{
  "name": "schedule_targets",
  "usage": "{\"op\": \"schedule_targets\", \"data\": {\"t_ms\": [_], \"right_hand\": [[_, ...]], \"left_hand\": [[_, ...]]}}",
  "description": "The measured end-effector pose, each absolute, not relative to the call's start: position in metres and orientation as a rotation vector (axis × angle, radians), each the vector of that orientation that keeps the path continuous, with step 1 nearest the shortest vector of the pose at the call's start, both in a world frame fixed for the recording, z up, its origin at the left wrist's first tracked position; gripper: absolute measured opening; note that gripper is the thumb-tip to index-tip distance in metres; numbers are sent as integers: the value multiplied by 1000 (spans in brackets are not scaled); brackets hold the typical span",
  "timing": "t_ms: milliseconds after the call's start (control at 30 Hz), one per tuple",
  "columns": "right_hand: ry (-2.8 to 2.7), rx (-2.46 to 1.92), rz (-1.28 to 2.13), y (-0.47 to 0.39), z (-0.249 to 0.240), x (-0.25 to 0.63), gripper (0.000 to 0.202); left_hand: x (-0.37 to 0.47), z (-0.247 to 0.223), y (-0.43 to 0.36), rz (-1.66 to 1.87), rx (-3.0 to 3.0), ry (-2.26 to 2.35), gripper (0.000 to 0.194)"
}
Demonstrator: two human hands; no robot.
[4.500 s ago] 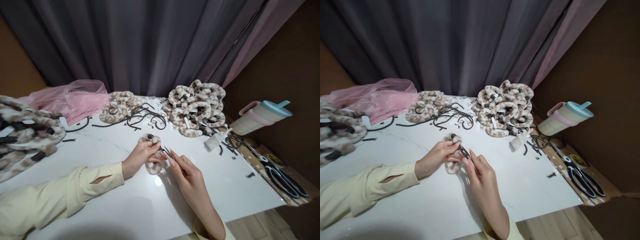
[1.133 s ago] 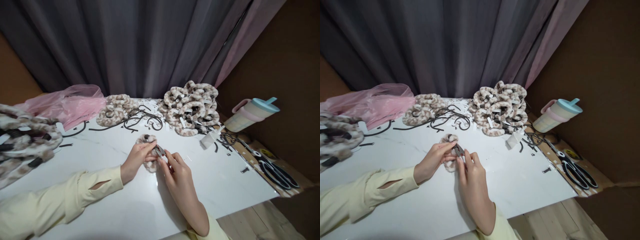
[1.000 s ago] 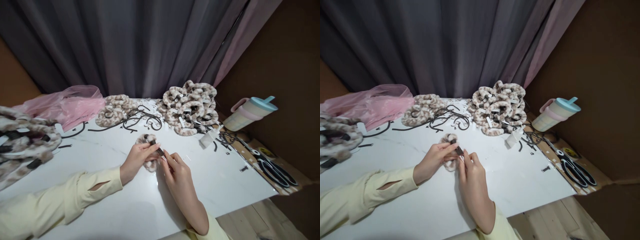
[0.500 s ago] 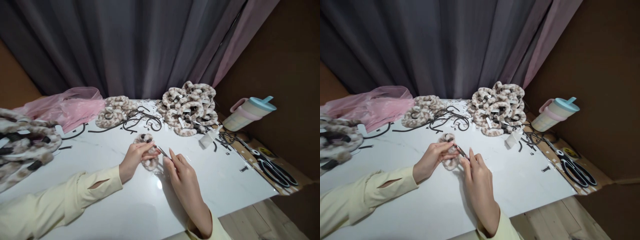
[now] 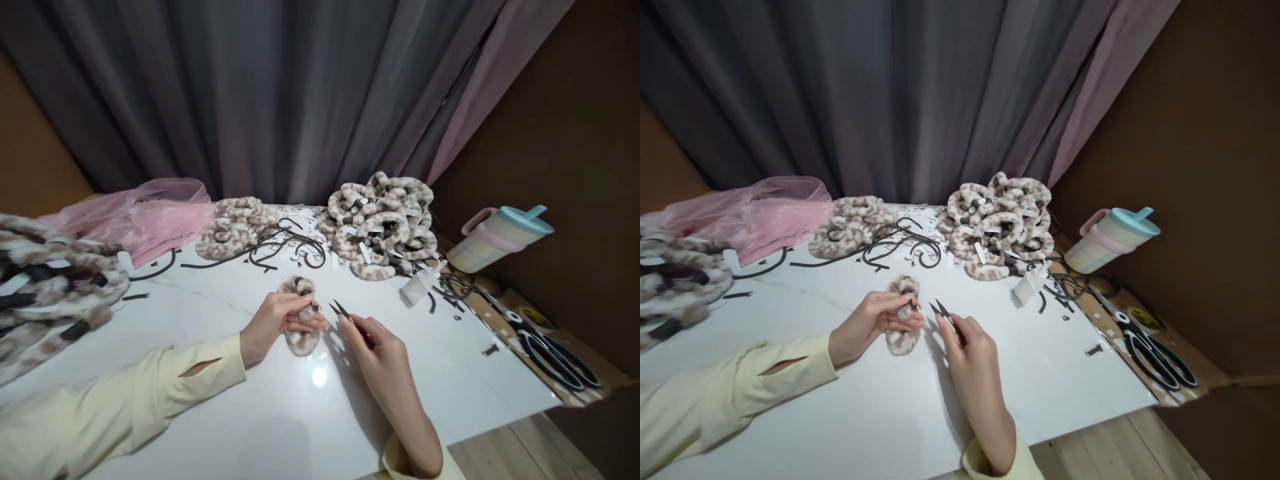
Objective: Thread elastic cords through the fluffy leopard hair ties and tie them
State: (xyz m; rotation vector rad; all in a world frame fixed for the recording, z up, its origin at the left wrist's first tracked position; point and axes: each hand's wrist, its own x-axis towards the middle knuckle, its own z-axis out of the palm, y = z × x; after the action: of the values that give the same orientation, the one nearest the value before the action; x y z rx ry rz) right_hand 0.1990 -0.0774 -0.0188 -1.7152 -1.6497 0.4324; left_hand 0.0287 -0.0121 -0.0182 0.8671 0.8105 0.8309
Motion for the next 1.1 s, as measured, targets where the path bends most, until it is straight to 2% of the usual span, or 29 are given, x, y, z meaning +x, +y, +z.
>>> {"op": "schedule_targets", "data": {"t_ms": [200, 367, 500, 633, 1100], "right_hand": [[-1832, -2148, 208, -77, -25, 216, 28], [-1918, -1931, -34, -76, -20, 236, 25], [-1893, -1637, 205, -77, -2, 239, 25], [-2078, -1438, 426, -70, 10, 217, 14], [-2273, -1250, 336, -51, 3, 197, 21]], "left_hand": [[29, -17, -12, 806, 876, 799, 31], [28, -17, -12, 782, 905, 809, 32], [27, -18, -13, 770, 926, 802, 32], [26, -20, -13, 760, 962, 791, 36], [28, -19, -15, 699, 1039, 772, 30]]}}
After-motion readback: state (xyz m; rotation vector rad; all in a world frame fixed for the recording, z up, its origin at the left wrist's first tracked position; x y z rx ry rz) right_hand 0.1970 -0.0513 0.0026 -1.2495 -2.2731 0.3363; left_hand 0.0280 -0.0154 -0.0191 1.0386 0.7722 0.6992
